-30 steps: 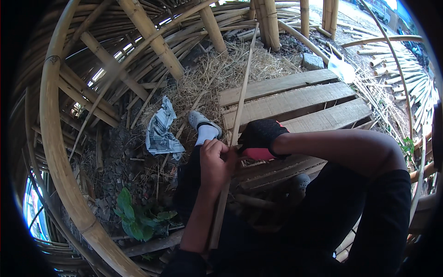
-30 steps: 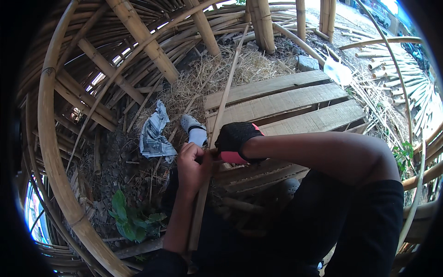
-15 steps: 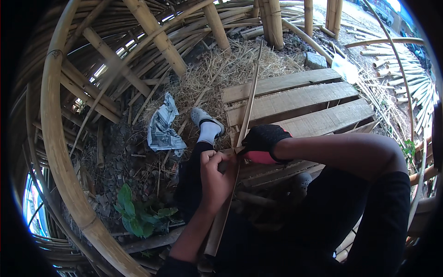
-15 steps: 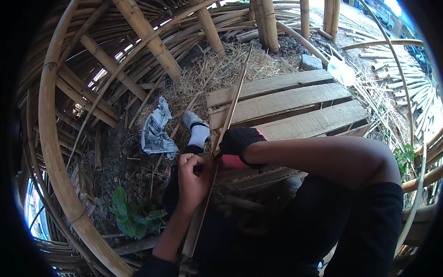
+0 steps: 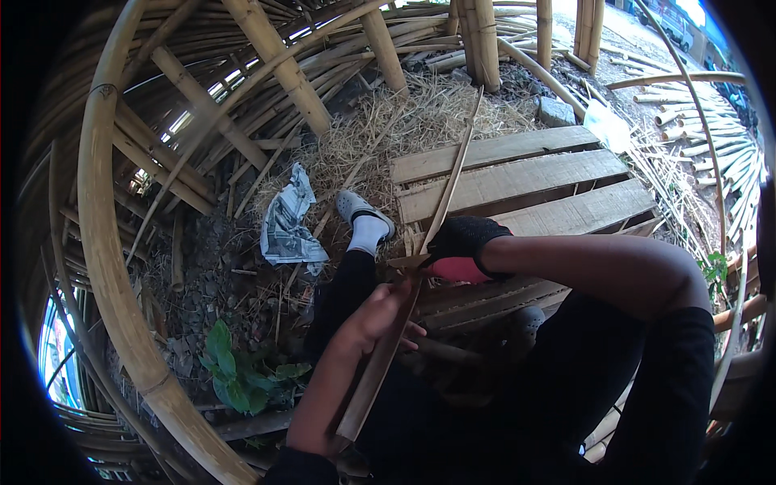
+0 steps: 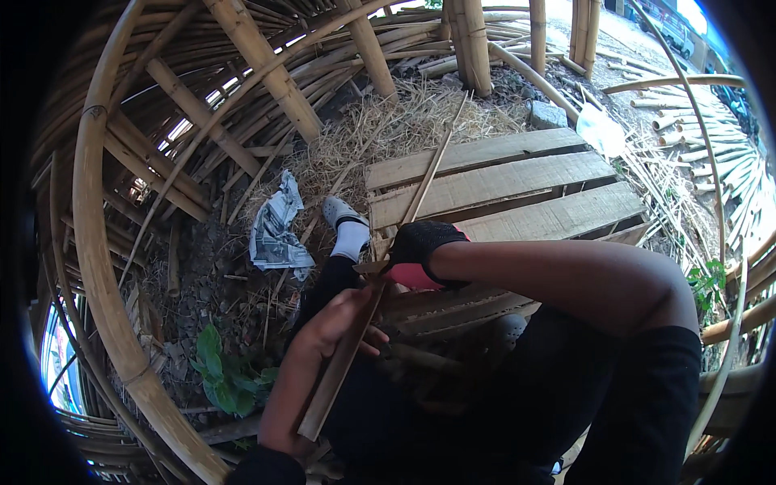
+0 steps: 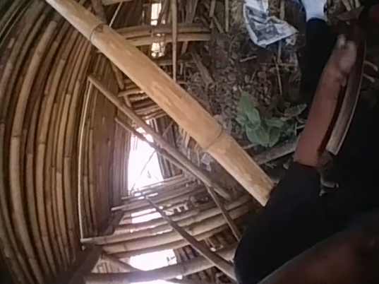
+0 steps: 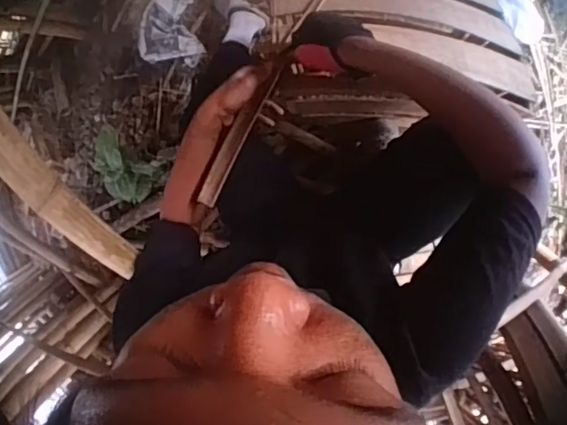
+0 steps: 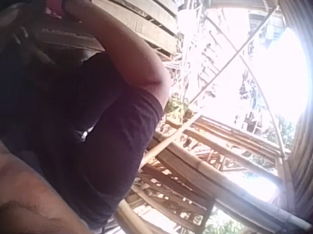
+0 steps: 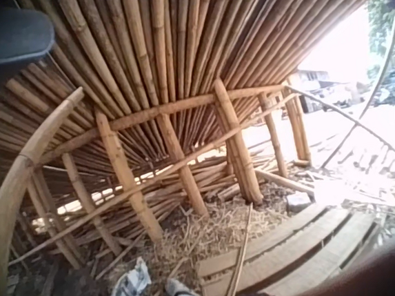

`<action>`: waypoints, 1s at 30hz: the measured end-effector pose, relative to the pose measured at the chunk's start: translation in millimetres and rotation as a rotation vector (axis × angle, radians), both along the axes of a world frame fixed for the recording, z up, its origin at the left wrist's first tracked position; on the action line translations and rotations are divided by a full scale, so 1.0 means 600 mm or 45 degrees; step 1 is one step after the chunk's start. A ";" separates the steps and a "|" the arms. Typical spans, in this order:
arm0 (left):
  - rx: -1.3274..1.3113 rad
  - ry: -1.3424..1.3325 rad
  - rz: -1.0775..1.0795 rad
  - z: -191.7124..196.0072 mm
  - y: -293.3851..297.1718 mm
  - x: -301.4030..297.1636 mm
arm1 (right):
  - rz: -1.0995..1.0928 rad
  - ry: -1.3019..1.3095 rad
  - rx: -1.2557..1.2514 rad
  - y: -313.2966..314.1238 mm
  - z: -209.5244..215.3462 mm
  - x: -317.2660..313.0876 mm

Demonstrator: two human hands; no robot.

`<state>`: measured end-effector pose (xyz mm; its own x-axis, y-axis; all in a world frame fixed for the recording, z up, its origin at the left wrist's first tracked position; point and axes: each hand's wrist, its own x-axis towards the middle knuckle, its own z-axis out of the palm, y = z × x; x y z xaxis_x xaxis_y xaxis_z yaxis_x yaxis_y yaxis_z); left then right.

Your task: The person is using a knife to shave and smooth a thin bamboo stick over a wooden crate.

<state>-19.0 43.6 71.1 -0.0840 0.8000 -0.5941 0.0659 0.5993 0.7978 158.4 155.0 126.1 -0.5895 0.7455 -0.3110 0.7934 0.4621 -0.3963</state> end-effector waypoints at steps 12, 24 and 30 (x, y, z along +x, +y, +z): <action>1.235 1.004 -0.089 -0.039 0.067 -0.008 | 0.126 -0.081 -0.188 0.025 0.001 0.006; 1.465 1.074 -0.046 -0.040 0.079 0.012 | 0.343 -0.029 -0.317 0.040 -0.013 -0.008; 1.503 1.056 -0.124 -0.025 0.078 0.026 | 0.183 0.043 -0.688 0.066 -0.060 -0.018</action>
<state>-3.2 90.6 55.8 0.0124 0.8024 0.5966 0.7481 -0.4033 0.5269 147.4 194.6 89.9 -0.6893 0.3967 -0.6062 0.7205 0.2884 -0.6306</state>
